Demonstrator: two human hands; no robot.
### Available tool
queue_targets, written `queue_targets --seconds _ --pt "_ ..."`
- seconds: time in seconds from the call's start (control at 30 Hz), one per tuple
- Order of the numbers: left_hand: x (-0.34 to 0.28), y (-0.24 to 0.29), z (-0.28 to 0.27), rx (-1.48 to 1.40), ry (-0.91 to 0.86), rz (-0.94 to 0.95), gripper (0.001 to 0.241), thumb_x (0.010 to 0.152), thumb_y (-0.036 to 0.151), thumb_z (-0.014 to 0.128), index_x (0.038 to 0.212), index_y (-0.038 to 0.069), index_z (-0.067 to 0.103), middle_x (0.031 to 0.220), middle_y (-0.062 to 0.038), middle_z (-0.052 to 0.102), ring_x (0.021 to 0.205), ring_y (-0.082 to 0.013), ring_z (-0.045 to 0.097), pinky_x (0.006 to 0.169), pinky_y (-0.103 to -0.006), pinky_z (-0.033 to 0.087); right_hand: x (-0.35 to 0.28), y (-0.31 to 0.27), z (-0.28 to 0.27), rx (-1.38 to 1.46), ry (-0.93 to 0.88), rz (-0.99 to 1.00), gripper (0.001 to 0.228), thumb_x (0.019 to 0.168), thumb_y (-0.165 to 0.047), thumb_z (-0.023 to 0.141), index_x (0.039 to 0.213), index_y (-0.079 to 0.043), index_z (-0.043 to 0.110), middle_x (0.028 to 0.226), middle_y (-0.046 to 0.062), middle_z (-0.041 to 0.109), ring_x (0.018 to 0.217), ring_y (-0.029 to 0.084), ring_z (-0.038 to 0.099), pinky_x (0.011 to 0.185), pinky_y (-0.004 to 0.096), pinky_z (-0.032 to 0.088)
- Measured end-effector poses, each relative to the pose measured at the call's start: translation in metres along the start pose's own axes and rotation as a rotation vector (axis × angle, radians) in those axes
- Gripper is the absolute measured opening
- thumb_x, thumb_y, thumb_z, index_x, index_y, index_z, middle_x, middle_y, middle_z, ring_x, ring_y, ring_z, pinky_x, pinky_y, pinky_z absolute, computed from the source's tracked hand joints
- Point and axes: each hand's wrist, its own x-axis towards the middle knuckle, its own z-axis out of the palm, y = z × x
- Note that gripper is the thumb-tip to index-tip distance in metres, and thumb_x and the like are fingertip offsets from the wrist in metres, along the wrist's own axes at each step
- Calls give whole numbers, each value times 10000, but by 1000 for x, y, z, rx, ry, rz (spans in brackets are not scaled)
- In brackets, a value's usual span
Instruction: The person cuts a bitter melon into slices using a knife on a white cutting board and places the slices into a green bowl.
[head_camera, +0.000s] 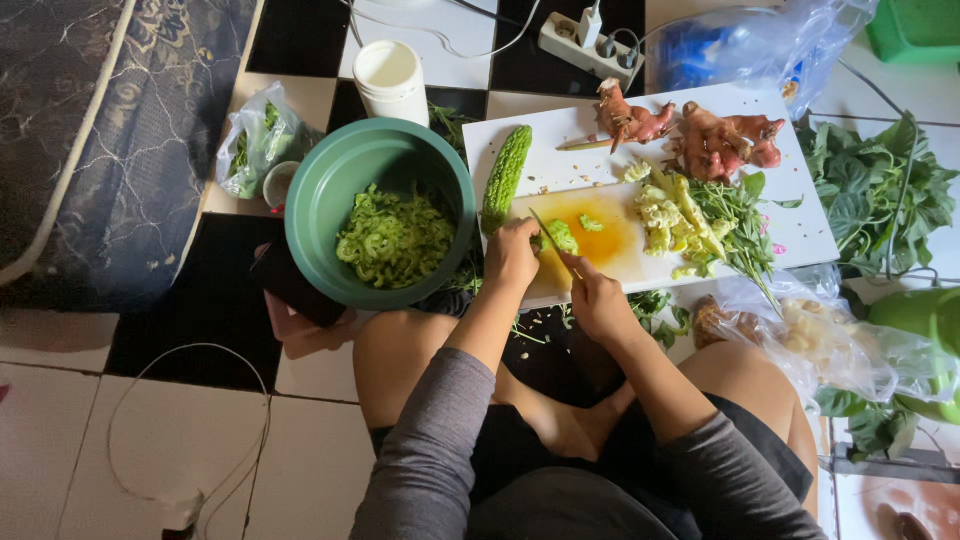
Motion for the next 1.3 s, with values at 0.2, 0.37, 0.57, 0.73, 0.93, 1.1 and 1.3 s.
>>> queue_targets --seconds 0.2,0.37,0.57,0.73,0.93,1.1,1.3 --pt "4 -10 7 -6 -9 2 177 792 66 743 933 127 656 845 -107 646 895 -344 707 805 -453 585 6 -17 2 -30 -36 12 464 924 -124 437 1354 -227 580 1117 188 712 1001 446 669 896 577 540" --pt "2 -4 1 -10 13 -21 157 801 86 738 922 153 664 823 -89 654 885 -327 707 786 -445 591 14 -9 18 -84 -57 38 445 953 -191 429 1372 -273 555 1102 215 700 1003 438 671 914 579 537" --pt "0 0 -2 1 -63 -108 156 838 102 711 964 175 655 908 -79 668 951 -326 700 795 -485 590 14 -13 3 9 -57 23 488 930 -133 412 1382 -255 548 1131 200 702 1017 451 657 921 582 520" --pt "4 -10 6 20 -114 -145 182 850 145 713 1005 202 636 962 -73 680 1000 -320 691 819 -489 589 -4 -52 -17 -14 -49 -2 508 915 -88 436 1386 -227 566 1103 227 706 1003 457 662 891 578 538" --pt "4 -4 3 16 -119 -181 239 843 99 712 1057 191 662 988 -67 699 1016 -318 693 825 -498 598 9 -26 9 -79 -56 40 491 939 -138 418 1404 -238 539 1117 228 697 996 456 668 892 576 535" --pt "4 -3 3 6 -83 -186 156 866 149 697 1005 211 668 944 -67 691 992 -319 698 806 -490 601 22 -10 19 -56 -28 4 468 936 -168 443 1389 -241 538 1074 244 700 994 471 655 913 594 520" --pt "9 -17 15 -219 0 -284 258 902 245 706 1159 240 691 1095 -66 723 1039 -260 701 838 -404 614 21 12 -9 505 -109 204 433 962 -119 422 1384 -166 503 607 106 581 441 210 549 395 327 440"
